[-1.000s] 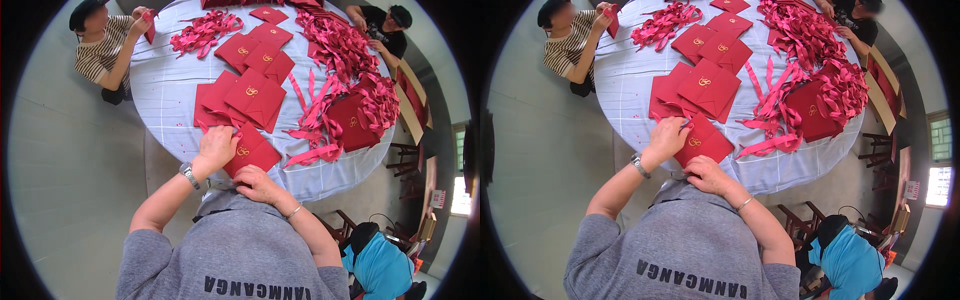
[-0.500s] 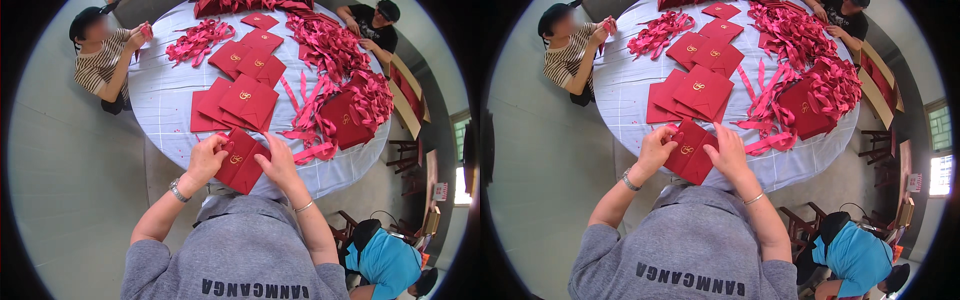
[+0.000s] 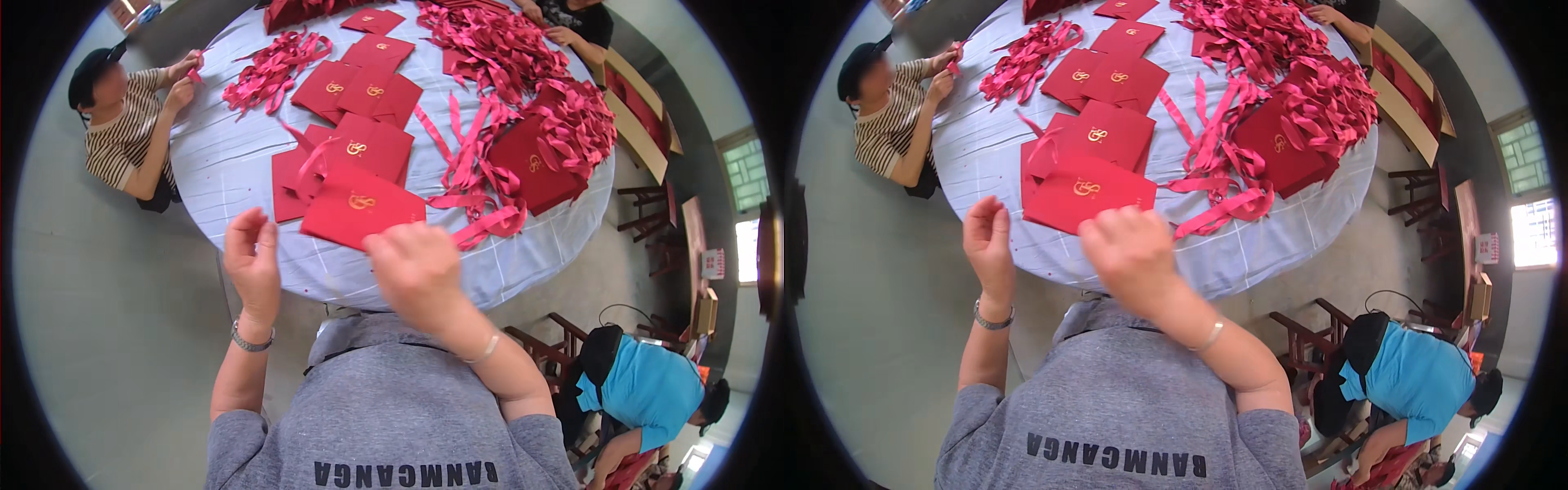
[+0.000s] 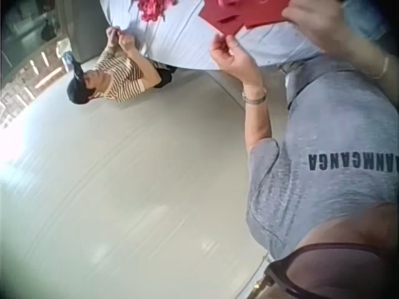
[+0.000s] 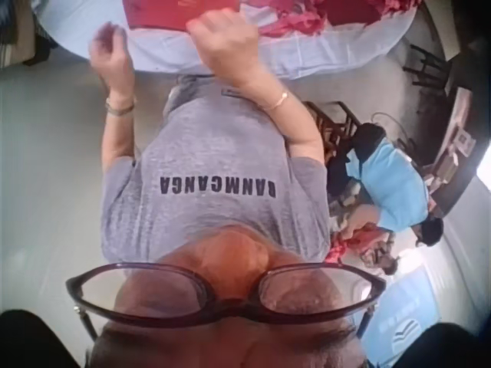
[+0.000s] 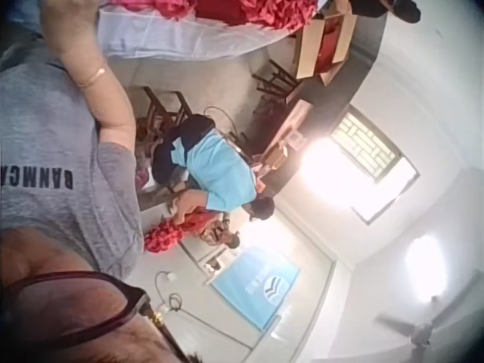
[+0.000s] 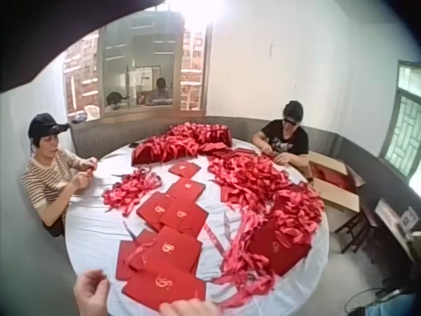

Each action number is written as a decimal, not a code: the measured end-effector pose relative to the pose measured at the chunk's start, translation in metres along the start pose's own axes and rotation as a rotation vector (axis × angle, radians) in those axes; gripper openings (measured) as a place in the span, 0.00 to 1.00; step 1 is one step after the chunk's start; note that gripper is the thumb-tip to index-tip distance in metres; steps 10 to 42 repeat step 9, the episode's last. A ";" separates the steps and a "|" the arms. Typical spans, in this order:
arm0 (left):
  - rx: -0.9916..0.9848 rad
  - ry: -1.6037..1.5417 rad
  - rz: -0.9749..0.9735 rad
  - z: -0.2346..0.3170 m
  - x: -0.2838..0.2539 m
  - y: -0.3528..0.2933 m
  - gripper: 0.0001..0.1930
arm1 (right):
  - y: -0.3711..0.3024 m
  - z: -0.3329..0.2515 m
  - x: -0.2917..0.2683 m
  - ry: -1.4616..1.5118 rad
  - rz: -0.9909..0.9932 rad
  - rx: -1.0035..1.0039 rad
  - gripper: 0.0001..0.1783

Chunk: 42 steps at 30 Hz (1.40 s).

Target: The person assembles gift bags by threading ribbon handles through paper bags by hand.

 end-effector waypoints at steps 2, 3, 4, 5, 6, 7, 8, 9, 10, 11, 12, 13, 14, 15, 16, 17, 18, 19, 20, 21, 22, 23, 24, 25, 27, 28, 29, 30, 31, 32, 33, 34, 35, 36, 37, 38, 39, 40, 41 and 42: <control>-0.115 -0.059 0.064 -0.019 -0.005 0.005 0.12 | -0.015 -0.008 0.032 -0.038 -0.108 0.053 0.09; -0.159 -0.052 0.082 -0.029 -0.004 0.005 0.12 | -0.029 -0.012 0.054 0.119 -0.227 0.009 0.08; -0.163 -0.056 0.074 -0.035 -0.006 0.003 0.12 | -0.037 -0.014 0.067 0.287 -0.348 -0.041 0.08; -0.147 -0.024 0.040 -0.040 -0.007 0.000 0.13 | -0.045 -0.006 0.070 0.281 -0.350 -0.033 0.08; -0.137 0.013 0.016 -0.046 -0.008 -0.004 0.14 | -0.050 0.003 0.069 0.314 -0.341 -0.007 0.08; -0.148 0.013 0.019 -0.050 -0.010 -0.009 0.14 | -0.055 0.013 0.066 0.348 -0.332 0.016 0.08; -0.121 0.114 -0.114 -0.052 -0.006 -0.013 0.14 | -0.061 0.033 0.060 0.374 -0.327 0.105 0.10; -0.090 0.212 -0.247 -0.054 -0.001 -0.017 0.15 | -0.070 0.059 0.056 0.372 -0.277 0.154 0.11; -0.090 0.212 -0.247 -0.054 -0.001 -0.017 0.15 | -0.070 0.059 0.056 0.372 -0.277 0.154 0.11; -0.090 0.212 -0.247 -0.054 -0.001 -0.017 0.15 | -0.070 0.059 0.056 0.372 -0.277 0.154 0.11; -0.090 0.212 -0.247 -0.054 -0.001 -0.017 0.15 | -0.070 0.059 0.056 0.372 -0.277 0.154 0.11; -0.090 0.212 -0.247 -0.054 -0.001 -0.017 0.15 | -0.070 0.059 0.056 0.372 -0.277 0.154 0.11; -0.090 0.212 -0.247 -0.054 -0.001 -0.017 0.15 | -0.070 0.059 0.056 0.372 -0.277 0.154 0.11; -0.090 0.212 -0.247 -0.054 -0.001 -0.017 0.15 | -0.070 0.059 0.056 0.372 -0.277 0.154 0.11; -0.090 0.212 -0.247 -0.054 -0.001 -0.017 0.15 | -0.070 0.059 0.056 0.372 -0.277 0.154 0.11; -0.090 0.212 -0.247 -0.054 -0.001 -0.017 0.15 | -0.070 0.059 0.056 0.372 -0.277 0.154 0.11; -0.090 0.212 -0.247 -0.054 -0.001 -0.017 0.15 | -0.070 0.059 0.056 0.372 -0.277 0.154 0.11; -0.090 0.212 -0.247 -0.054 -0.001 -0.017 0.15 | -0.070 0.059 0.056 0.372 -0.277 0.154 0.11; -0.090 0.212 -0.247 -0.054 -0.001 -0.017 0.15 | -0.070 0.059 0.056 0.372 -0.277 0.154 0.11; -0.090 0.212 -0.247 -0.054 -0.001 -0.017 0.15 | -0.070 0.059 0.056 0.372 -0.277 0.154 0.11; -0.090 0.212 -0.247 -0.054 -0.001 -0.017 0.15 | -0.070 0.059 0.056 0.372 -0.277 0.154 0.11; -0.090 0.212 -0.247 -0.054 -0.001 -0.017 0.15 | -0.070 0.059 0.056 0.372 -0.277 0.154 0.11; -0.090 0.212 -0.247 -0.054 -0.001 -0.017 0.15 | -0.070 0.059 0.056 0.372 -0.277 0.154 0.11; -0.090 0.212 -0.247 -0.054 -0.001 -0.017 0.15 | -0.070 0.059 0.056 0.372 -0.277 0.154 0.11; -0.090 0.212 -0.247 -0.054 -0.001 -0.017 0.15 | -0.070 0.059 0.056 0.372 -0.277 0.154 0.11; -0.090 0.212 -0.247 -0.054 -0.001 -0.017 0.15 | -0.070 0.059 0.056 0.372 -0.277 0.154 0.11; -0.090 0.212 -0.247 -0.054 -0.001 -0.017 0.15 | -0.070 0.059 0.056 0.372 -0.277 0.154 0.11; -0.090 0.212 -0.247 -0.054 -0.001 -0.017 0.15 | -0.070 0.059 0.056 0.372 -0.277 0.154 0.11; -0.090 0.212 -0.247 -0.054 -0.001 -0.017 0.15 | -0.070 0.059 0.056 0.372 -0.277 0.154 0.11; -0.090 0.212 -0.247 -0.054 -0.001 -0.017 0.15 | -0.070 0.059 0.056 0.372 -0.277 0.154 0.11; -0.090 0.212 -0.247 -0.054 -0.001 -0.017 0.15 | -0.070 0.059 0.056 0.372 -0.277 0.154 0.11; -0.090 0.212 -0.247 -0.054 -0.001 -0.017 0.15 | -0.070 0.059 0.056 0.372 -0.277 0.154 0.11; -0.090 0.212 -0.247 -0.054 -0.001 -0.017 0.15 | -0.070 0.059 0.056 0.372 -0.277 0.154 0.11; -0.090 0.212 -0.247 -0.054 -0.001 -0.017 0.15 | -0.070 0.059 0.056 0.372 -0.277 0.154 0.11; -0.090 0.212 -0.247 -0.054 -0.001 -0.017 0.15 | -0.070 0.059 0.056 0.372 -0.277 0.154 0.11; -0.090 0.212 -0.247 -0.054 -0.001 -0.017 0.15 | -0.070 0.059 0.056 0.372 -0.277 0.154 0.11; -0.090 0.212 -0.247 -0.054 -0.001 -0.017 0.15 | -0.070 0.059 0.056 0.372 -0.277 0.154 0.11; -0.090 0.212 -0.247 -0.054 -0.001 -0.017 0.15 | -0.070 0.059 0.056 0.372 -0.277 0.154 0.11; -0.090 0.212 -0.247 -0.054 -0.001 -0.017 0.15 | -0.070 0.059 0.056 0.372 -0.277 0.154 0.11; -0.090 0.212 -0.247 -0.054 -0.001 -0.017 0.15 | -0.070 0.059 0.056 0.372 -0.277 0.154 0.11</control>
Point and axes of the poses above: each hand's wrist, its own y-axis towards the middle knuckle, its own x-axis out of the palm, z = x × y, the point moved 4 cm from there along y, towards the middle knuckle, and after that the axes turned 7 degrees about y, right-handed, at the moved point
